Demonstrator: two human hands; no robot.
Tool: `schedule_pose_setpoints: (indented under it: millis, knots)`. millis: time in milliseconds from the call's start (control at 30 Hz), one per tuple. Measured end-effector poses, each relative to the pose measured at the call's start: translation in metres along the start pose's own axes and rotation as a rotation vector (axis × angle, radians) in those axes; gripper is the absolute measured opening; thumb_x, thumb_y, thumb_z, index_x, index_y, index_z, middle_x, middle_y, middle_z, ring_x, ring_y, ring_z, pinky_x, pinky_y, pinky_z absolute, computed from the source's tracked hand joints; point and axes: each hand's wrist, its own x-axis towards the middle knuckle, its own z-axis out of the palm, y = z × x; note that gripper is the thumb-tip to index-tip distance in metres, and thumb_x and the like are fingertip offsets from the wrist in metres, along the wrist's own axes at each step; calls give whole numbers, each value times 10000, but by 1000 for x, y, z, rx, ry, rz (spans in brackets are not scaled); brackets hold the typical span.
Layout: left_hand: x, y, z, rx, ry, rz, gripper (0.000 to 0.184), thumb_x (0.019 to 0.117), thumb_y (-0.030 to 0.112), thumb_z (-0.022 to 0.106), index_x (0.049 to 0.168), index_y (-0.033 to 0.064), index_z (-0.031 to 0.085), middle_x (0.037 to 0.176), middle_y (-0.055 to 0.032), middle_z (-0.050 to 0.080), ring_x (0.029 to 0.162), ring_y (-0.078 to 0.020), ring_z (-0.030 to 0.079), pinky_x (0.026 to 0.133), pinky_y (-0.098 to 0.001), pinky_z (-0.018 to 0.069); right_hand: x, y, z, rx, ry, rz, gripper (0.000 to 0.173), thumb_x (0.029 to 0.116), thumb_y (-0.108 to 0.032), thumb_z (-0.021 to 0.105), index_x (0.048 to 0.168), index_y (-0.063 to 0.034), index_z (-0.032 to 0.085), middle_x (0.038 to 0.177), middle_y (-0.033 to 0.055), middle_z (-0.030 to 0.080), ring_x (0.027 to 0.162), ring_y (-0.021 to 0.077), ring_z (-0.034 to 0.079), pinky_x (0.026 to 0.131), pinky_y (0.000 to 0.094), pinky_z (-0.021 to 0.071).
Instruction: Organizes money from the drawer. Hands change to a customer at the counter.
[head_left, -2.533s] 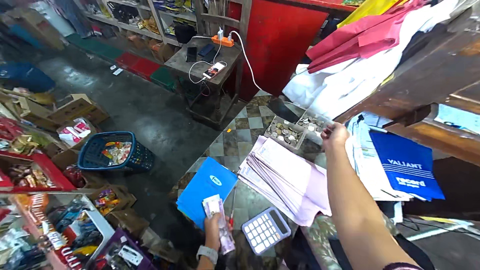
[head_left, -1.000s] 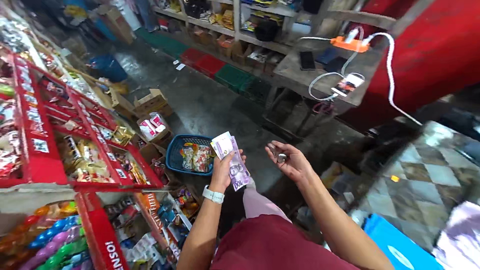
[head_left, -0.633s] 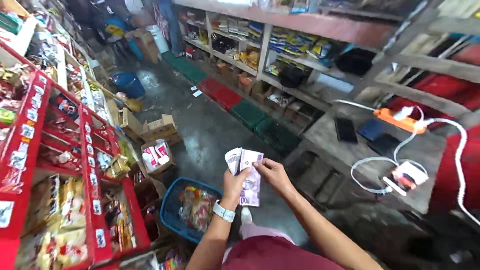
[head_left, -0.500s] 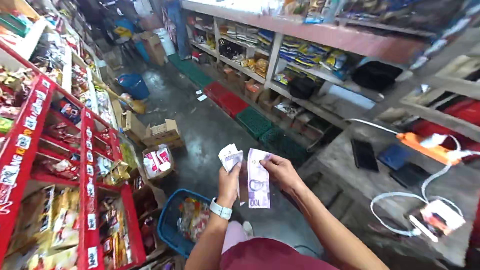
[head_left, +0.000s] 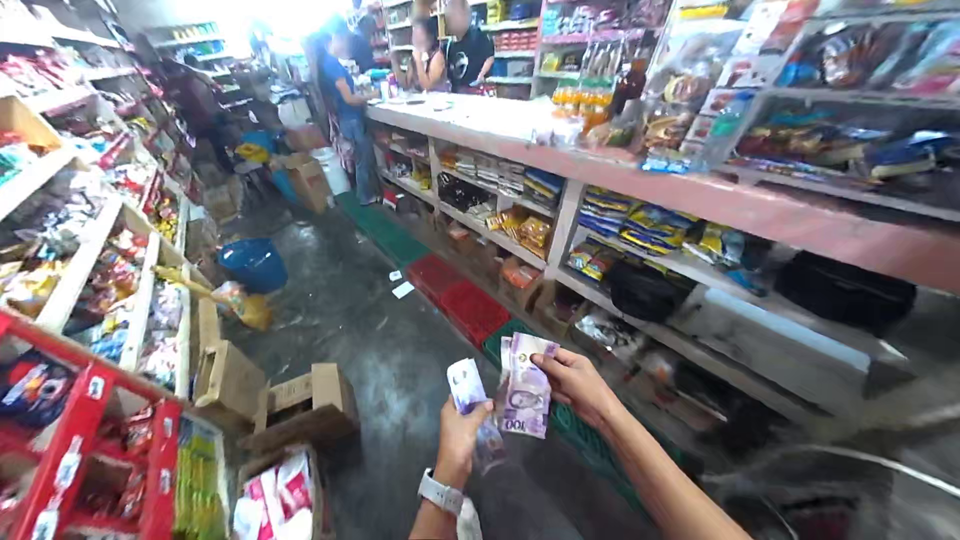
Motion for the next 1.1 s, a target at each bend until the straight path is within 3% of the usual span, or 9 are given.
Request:
schedule_pose_setpoints:
  millis: [100,167,300,400,533,633,833,967,1100]
  knots:
    - [92,28,5,-39,-8,-34,317,1010,28,582,1299,-84,515,1027,-160,726,878,-172,730,823,-339,613,71,-41,-9,2,-230,20,113,959,-83,623,1006,-95,725,739,-35,715,476,-26,503,428,146,395]
    - [145,48,23,-4,-29,-10,327,947,-9,659,1247,-90,557,998,-146,730,873,-162,729,830,-339,617,111,-54,-8,58,-313,57,116,886,-111,689,968,-160,754,735,-60,722,477,-41,512,425,136,402]
    - [240,81,67,69,-89,59,351,826,-61,741,1153,-83,616,978,-131,730,882,-148,720,835,-339,612,216,-39,-5,71,-102,97,321,931,-61,668,1249,-43,633,908,31,755,646,59,671,537,214,543]
    - [320,95,93,35,-116,83,334,756,-102,746,1075,-55,658,936,-94,743,858,-121,723,812,-318,616,306,-27,-9,102,34,92,159,962,-53,646,1116,-31,682,788,6,719,532,19,572,473,181,462]
    - [419,129,118,-78,-147,-22,184,990,17,546,1153,-45,603,892,-97,742,795,-141,731,766,-330,622,428,-47,-14,71,8,28,85,936,-76,690,992,-30,734,859,30,758,711,84,708,652,265,602]
    - [486,161,126,-241,-152,-131,472,1127,341,284,1267,-4,575,952,-111,750,853,-177,743,800,-368,629,523,-59,0,-125,3,-128,147,894,-148,735,931,-6,736,962,65,704,864,107,681,810,294,587]
    - [633,197,98,-235,160,-205,204,1048,89,513,1213,-28,537,841,-120,696,712,-173,706,668,-352,613,680,-109,78,-800,-139,-208,567,1028,-387,597,1443,-6,531,1155,200,689,947,321,694,884,513,559]
    - [745,207,60,-450,165,-250,302,1096,201,321,1057,55,583,748,-55,682,651,-138,682,595,-321,587,774,-110,139,-1058,-417,-285,409,1090,-260,465,1350,10,627,1272,238,675,1209,395,647,1046,555,494]
    - [859,249,41,-568,129,-309,317,1100,254,321,1045,69,573,750,-58,663,626,-134,661,556,-303,566,860,-107,164,-1035,-425,-287,463,1013,-221,618,1422,-6,583,1478,261,525,1399,432,471,1143,570,387]
